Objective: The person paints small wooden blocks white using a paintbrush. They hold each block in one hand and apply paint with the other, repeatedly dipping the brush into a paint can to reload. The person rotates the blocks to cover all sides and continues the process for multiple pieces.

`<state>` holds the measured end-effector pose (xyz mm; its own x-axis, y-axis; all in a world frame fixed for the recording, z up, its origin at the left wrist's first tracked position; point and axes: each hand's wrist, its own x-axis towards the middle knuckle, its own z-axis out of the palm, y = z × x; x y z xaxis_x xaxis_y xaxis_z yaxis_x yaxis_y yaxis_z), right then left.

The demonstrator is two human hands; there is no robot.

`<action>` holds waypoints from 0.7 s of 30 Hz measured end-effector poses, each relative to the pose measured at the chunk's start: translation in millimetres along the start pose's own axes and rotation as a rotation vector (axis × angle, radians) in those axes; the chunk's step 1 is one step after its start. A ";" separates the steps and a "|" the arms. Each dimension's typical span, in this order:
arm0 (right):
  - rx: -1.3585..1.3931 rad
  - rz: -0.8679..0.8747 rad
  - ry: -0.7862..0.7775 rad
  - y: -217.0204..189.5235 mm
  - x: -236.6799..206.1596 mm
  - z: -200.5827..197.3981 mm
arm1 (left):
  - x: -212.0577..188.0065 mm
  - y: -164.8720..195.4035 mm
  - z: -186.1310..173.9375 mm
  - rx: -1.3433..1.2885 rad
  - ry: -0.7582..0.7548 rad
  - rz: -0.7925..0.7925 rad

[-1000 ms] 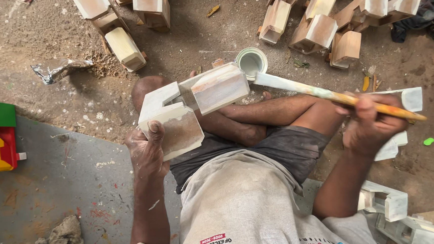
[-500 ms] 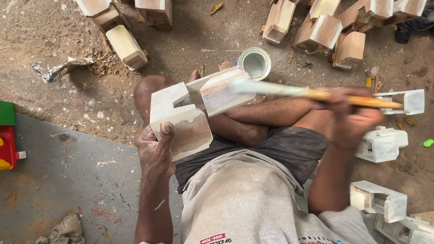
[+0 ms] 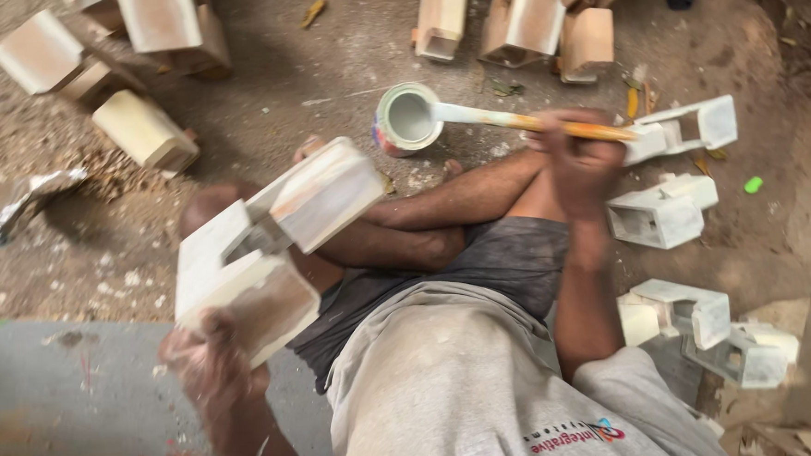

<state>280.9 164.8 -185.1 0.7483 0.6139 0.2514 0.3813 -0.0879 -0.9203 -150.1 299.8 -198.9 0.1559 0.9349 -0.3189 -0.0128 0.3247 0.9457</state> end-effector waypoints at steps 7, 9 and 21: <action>-0.410 -0.078 -0.235 30.4 44.7 76.4 | 7.5 19.7 18.9 0.076 0.063 -0.021; -0.437 -0.103 -0.293 39.9 53.7 90.8 | 9.2 22.9 24.4 0.065 0.062 -0.036; -0.535 -0.255 -0.404 64.3 66.4 120.2 | 16.2 24.0 38.5 -0.052 0.052 -0.017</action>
<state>289.8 294.3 -263.6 0.3805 0.8998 0.2134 0.8087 -0.2119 -0.5487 -109.8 317.2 -179.0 0.1050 0.9348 -0.3392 -0.0624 0.3466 0.9359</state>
